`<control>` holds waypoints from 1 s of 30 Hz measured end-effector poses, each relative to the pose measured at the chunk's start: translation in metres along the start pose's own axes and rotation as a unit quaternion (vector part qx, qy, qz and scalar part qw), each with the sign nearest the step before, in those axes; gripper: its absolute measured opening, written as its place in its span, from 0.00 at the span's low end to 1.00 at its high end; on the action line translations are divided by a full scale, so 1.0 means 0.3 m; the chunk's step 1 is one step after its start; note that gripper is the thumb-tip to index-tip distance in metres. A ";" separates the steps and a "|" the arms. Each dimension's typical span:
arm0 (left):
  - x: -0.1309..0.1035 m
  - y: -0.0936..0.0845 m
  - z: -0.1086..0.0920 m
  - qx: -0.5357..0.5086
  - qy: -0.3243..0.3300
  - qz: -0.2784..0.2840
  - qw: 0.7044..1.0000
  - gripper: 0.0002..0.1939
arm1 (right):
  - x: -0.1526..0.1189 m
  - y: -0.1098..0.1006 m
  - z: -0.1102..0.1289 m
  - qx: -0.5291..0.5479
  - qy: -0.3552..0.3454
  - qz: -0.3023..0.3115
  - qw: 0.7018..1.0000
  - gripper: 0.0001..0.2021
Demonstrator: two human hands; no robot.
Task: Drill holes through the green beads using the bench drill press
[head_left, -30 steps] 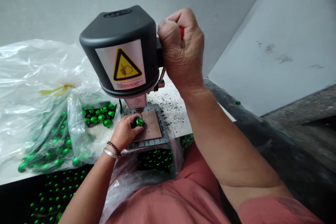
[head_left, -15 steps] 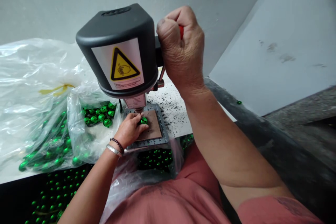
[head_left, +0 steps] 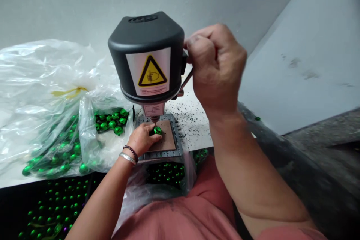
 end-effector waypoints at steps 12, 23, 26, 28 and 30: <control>-0.004 0.006 0.003 0.009 -0.005 -0.001 1.000 0.13 | -0.274 -0.098 -0.013 -0.212 -0.133 -0.031 0.968 0.03; -0.009 0.005 -0.004 -0.003 -0.010 0.008 1.000 0.14 | -0.363 -0.079 -0.076 -0.123 -0.110 -0.041 0.985 0.11; -0.012 0.002 -0.009 -0.010 -0.013 0.008 1.000 0.15 | -0.377 -0.072 -0.092 -0.106 -0.113 -0.046 0.987 0.12; -0.013 0.001 -0.008 -0.013 -0.019 0.005 1.000 0.15 | -0.392 -0.068 -0.108 -0.099 -0.110 -0.049 0.988 0.13; -0.013 0.002 -0.006 -0.013 -0.023 0.006 1.000 0.14 | -0.408 -0.065 -0.120 -0.092 -0.106 -0.048 0.989 0.13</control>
Point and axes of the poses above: each hand's wrist, its own x-axis towards the middle knuckle, its own y-axis out of the palm, z = x × y, the point moved 3 cm from there along x, towards the middle knuckle, and after that the axes turned 10 degrees about y, right-handed, at the moved point
